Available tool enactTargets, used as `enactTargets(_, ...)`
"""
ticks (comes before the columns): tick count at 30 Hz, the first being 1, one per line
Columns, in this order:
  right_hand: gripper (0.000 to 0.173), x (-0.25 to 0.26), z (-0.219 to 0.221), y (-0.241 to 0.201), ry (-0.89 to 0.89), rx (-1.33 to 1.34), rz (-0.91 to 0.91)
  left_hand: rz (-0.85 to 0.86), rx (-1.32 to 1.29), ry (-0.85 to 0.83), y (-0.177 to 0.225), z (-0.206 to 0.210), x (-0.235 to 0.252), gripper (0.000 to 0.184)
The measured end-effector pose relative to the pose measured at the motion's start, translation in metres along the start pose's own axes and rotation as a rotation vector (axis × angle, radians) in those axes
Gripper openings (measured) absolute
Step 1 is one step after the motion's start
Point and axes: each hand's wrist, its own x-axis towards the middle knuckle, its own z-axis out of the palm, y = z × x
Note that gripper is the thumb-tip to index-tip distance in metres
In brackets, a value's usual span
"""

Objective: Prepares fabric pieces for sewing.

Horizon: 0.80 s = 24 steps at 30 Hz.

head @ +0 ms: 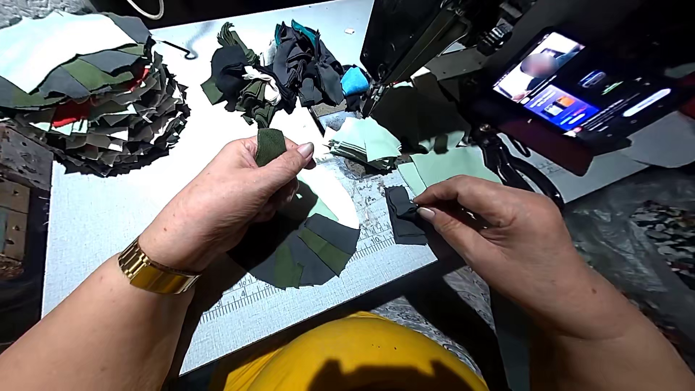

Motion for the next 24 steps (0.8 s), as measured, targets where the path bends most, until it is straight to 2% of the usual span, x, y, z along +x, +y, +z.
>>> enactTargets(6,0.019,-0.002,-0.001,0.002,-0.087,-0.063,-0.06,-0.249,-0.425,-0.052,0.009,0.0,-0.001,0.049)
enactTargets(10,0.023,0.002,-0.004,-0.006,-0.042,-0.048,-0.078,-0.315,-0.714,-0.108,0.012,0.003,-0.008,0.059)
enactTargets(14,0.02,0.011,-0.001,-0.031,0.044,0.066,-0.111,-0.358,-0.902,-0.185,0.005,0.012,-0.012,0.058)
enactTargets(19,0.015,0.027,0.018,-0.062,0.113,0.21,-0.18,-0.371,-0.929,-0.244,0.001,0.023,-0.015,0.048)
enactTargets(24,0.017,0.043,0.034,-0.075,0.11,0.216,-0.246,-0.372,-1.02,-0.259,0.0,0.029,-0.018,0.039)
